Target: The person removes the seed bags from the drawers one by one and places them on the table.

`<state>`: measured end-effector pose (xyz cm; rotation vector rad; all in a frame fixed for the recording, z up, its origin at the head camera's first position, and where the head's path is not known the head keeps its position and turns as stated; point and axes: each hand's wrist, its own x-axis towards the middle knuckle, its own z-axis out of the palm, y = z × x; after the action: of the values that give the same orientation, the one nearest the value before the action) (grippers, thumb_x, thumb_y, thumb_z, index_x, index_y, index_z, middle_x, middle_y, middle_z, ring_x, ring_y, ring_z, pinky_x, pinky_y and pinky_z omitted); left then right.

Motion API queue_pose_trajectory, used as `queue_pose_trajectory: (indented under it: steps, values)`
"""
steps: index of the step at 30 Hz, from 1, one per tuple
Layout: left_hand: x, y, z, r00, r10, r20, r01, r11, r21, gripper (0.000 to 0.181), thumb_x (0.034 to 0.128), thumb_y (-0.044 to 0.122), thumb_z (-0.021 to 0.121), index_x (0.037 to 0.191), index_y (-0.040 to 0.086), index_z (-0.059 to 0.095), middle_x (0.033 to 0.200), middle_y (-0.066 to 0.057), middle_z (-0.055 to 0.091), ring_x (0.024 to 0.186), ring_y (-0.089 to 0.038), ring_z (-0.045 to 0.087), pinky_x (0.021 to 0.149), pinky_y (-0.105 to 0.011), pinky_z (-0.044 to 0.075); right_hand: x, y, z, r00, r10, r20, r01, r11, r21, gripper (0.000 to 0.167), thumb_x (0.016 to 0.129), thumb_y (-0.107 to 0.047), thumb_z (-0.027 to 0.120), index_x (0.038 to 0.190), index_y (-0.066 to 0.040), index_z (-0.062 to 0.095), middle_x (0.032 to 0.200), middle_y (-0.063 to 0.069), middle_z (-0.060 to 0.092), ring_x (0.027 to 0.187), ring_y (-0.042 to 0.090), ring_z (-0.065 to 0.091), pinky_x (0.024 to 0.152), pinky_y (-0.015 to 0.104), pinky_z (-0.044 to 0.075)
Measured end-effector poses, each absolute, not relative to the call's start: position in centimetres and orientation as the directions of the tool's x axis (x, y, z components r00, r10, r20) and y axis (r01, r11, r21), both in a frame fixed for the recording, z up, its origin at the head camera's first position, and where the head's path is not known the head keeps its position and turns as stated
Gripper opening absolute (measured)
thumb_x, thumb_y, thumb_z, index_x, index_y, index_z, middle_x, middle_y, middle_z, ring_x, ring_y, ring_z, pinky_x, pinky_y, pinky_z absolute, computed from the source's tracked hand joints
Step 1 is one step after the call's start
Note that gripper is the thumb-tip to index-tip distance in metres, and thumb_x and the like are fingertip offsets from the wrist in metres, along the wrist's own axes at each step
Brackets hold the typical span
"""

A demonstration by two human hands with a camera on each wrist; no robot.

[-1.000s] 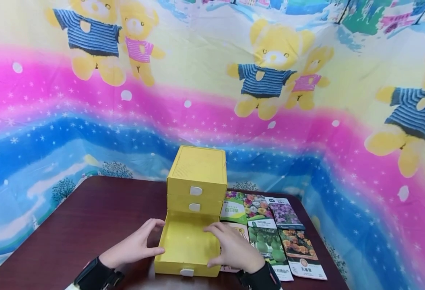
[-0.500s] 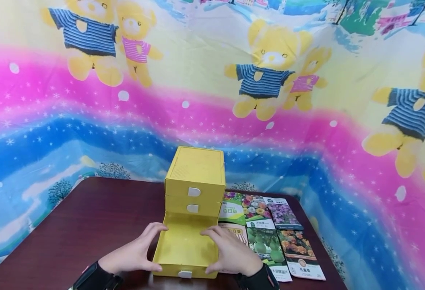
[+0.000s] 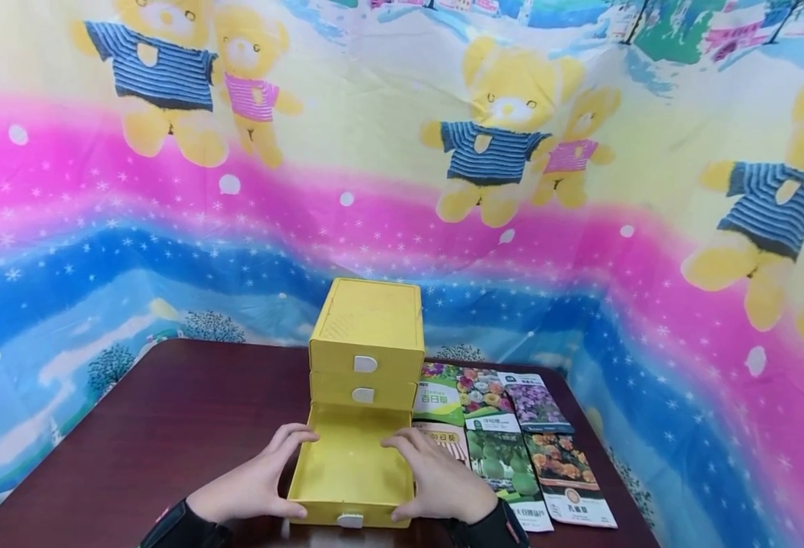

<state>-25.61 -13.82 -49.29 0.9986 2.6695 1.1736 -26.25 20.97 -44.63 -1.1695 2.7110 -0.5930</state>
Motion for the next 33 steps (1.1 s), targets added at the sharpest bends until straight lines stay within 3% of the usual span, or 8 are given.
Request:
queue_pose_trajectory:
  steps: [6, 10, 17, 25, 33]
  values:
    - [-25.6, -13.8, -49.3, -0.797, 0.575, 0.187, 0.527, 0.510, 0.680, 0.096, 0.0782, 0.054, 0.084, 0.147, 0.007, 0.037, 0.153, -0.020, 0.025, 0.135, -0.042, 0.042, 0.091, -0.029, 0.053, -26.4, 20.9, -44.8, -0.693, -0.720, 0.037, -0.672, 0.626, -0.395, 0.085, 0.083, -0.058, 0.076, 0.152, -0.028, 0.036, 0.154, 0.007, 0.037, 0.132, 0.031, 0.050, 0.104, 0.032, 0.048]
    - [-25.5, -13.9, -49.2, -0.816, 0.554, 0.167, 0.506, 0.542, 0.671, 0.099, 0.0776, 0.056, 0.084, 0.148, 0.005, 0.036, 0.156, -0.023, 0.023, 0.136, -0.040, 0.044, 0.091, -0.030, 0.054, -26.6, 21.0, -44.6, -0.733, -0.680, 0.025, -0.639, 0.675, -0.368, 0.091, 0.080, -0.064, 0.076, 0.151, -0.025, 0.037, 0.153, 0.008, 0.038, 0.131, 0.029, 0.051, 0.103, 0.039, 0.050]
    - [-25.6, -14.0, -49.1, -0.846, 0.518, 0.124, 0.460, 0.594, 0.660, 0.108, 0.0768, 0.065, 0.079, 0.154, 0.010, 0.028, 0.155, -0.016, 0.030, 0.139, -0.031, 0.044, 0.097, -0.034, 0.053, -26.2, 21.0, -43.9, -0.790, -0.612, -0.029, -0.564, 0.744, -0.358, 0.103, 0.078, -0.071, 0.073, 0.153, -0.013, 0.034, 0.157, 0.018, 0.033, 0.132, 0.032, 0.051, 0.104, 0.043, 0.049]
    - [-25.7, -14.2, -49.0, -0.877, 0.471, 0.099, 0.402, 0.604, 0.688, 0.109, 0.0763, 0.063, 0.081, 0.156, 0.012, 0.026, 0.156, -0.014, 0.035, 0.141, -0.030, 0.044, 0.101, -0.045, 0.051, -26.5, 21.0, -43.7, -0.817, -0.575, -0.046, -0.523, 0.772, -0.360, 0.104, 0.076, -0.067, 0.079, 0.153, -0.012, 0.036, 0.152, 0.016, 0.041, 0.122, 0.029, 0.058, 0.098, 0.051, 0.051]
    - [-25.8, -13.9, -49.4, -0.900, 0.411, 0.149, 0.392, 0.608, 0.691, 0.105, 0.0784, 0.060, 0.081, 0.155, 0.010, 0.029, 0.155, -0.013, 0.040, 0.138, -0.027, 0.048, 0.101, -0.046, 0.050, -27.0, 21.4, -44.4, -0.829, -0.560, -0.016, -0.512, 0.769, -0.383, 0.097, 0.080, -0.066, 0.075, 0.151, -0.012, 0.037, 0.148, 0.014, 0.047, 0.117, 0.024, 0.059, 0.096, 0.048, 0.051]
